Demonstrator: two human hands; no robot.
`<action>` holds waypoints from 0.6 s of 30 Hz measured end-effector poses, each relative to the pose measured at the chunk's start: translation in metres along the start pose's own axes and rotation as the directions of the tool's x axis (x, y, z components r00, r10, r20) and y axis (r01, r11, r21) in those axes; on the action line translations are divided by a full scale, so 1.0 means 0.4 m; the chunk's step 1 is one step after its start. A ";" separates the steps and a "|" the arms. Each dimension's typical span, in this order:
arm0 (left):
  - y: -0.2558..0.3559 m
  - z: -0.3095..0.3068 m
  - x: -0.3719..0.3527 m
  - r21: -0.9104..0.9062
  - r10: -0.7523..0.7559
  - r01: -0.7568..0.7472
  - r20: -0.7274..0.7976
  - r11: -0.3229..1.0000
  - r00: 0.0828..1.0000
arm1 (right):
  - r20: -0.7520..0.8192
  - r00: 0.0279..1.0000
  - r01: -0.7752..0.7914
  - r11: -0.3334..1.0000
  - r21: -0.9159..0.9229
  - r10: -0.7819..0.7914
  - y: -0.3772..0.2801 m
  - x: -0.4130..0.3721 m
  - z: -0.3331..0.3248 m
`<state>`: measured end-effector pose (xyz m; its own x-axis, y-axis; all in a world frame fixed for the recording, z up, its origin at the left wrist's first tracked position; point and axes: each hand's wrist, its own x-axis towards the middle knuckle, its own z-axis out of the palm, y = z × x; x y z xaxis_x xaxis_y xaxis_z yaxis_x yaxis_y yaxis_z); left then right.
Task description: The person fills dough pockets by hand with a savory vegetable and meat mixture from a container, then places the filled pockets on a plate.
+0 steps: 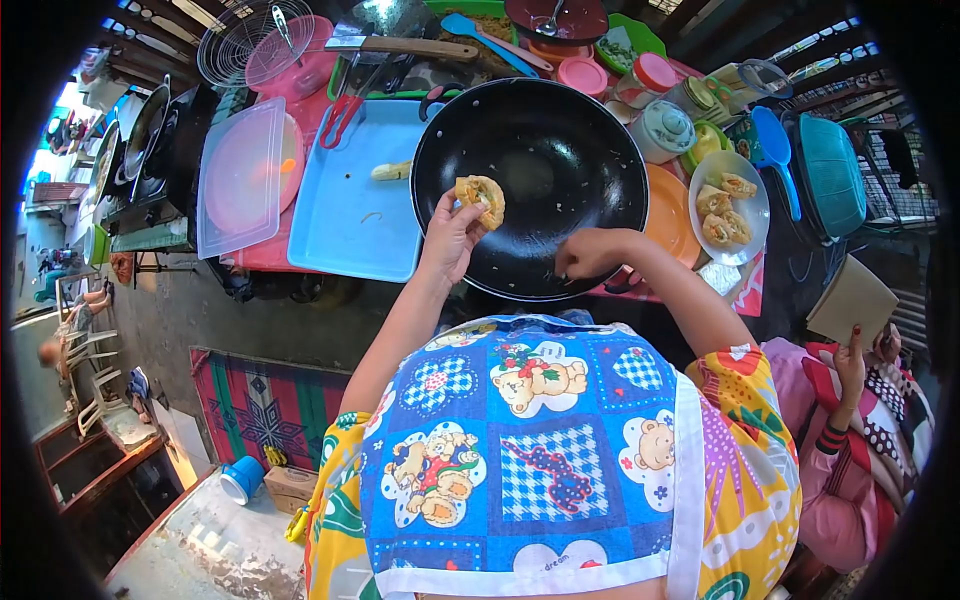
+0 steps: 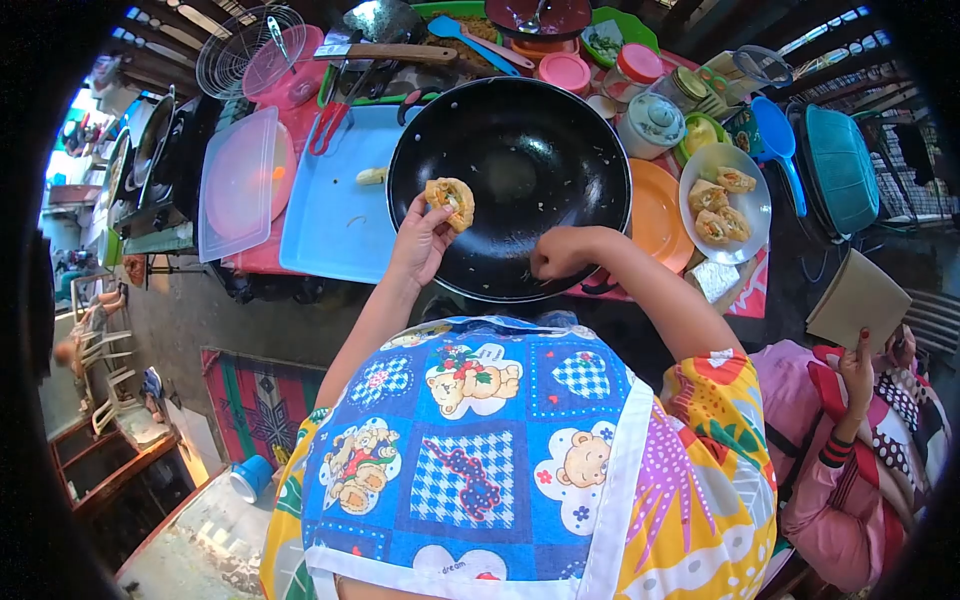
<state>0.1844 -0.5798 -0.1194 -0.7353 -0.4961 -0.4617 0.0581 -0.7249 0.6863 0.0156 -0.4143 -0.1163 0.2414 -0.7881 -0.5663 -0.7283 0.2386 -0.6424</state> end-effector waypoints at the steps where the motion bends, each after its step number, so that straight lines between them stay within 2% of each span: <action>1: 0.000 -0.001 0.002 0.011 -0.010 0.010 -0.018 1.000 1.000 | -0.002 1.000 -0.001 1.000 -0.002 0.001 -0.036 -0.019 -0.021; 3: -0.001 0.002 0.004 0.001 -0.014 0.014 -0.006 1.000 1.000 | 0.187 0.982 -0.031 0.996 0.086 0.014 -0.102 -0.039 -0.056; 4: -0.001 0.006 0.005 -0.011 -0.019 0.019 0.004 1.000 1.000 | 0.184 0.983 -0.027 0.996 0.082 0.011 -0.106 -0.038 -0.055; 7: -0.004 0.007 0.008 -0.022 -0.018 0.017 -0.012 1.000 1.000 | 0.055 0.991 0.116 0.991 0.064 -0.119 -0.096 -0.030 -0.040; 11: -0.005 0.007 0.012 0.006 -0.025 0.025 -0.016 1.000 1.000 | 0.093 0.990 0.096 0.989 0.115 -0.106 -0.097 -0.029 -0.056; 13: -0.009 0.011 0.012 0.044 -0.012 0.011 0.009 0.999 1.000 | 0.120 0.988 0.014 0.844 0.536 -0.093 -0.097 -0.033 -0.083; 14: -0.012 0.014 0.011 0.043 -0.007 0.006 0.012 0.999 1.000 | 0.118 0.989 0.015 0.847 0.531 -0.092 -0.101 -0.031 -0.094; 15: -0.014 0.021 0.008 0.054 -0.001 0.000 0.012 0.999 1.000 | -0.084 0.994 0.105 0.750 0.653 -0.066 -0.109 -0.026 -0.105; 16: -0.018 0.028 0.004 0.065 0.006 -0.006 0.014 0.998 1.000 | -0.277 0.961 0.219 0.638 0.739 -0.009 -0.116 -0.019 -0.113; 17: -0.026 0.037 -0.001 0.075 0.021 -0.022 0.011 0.997 1.000 | -0.387 0.918 0.249 0.637 0.730 0.085 -0.118 0.000 -0.115; 18: -0.032 0.043 -0.004 0.076 0.024 -0.025 0.015 0.997 1.000 | -0.390 0.917 0.250 0.639 0.727 0.085 -0.122 0.024 -0.108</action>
<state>0.1730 -0.5614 -0.1178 -0.7435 -0.5062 -0.4370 0.0251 -0.6741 0.7382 0.0257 -0.4581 -0.0681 -0.0905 -0.9237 -0.3722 0.0618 0.3678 -0.9278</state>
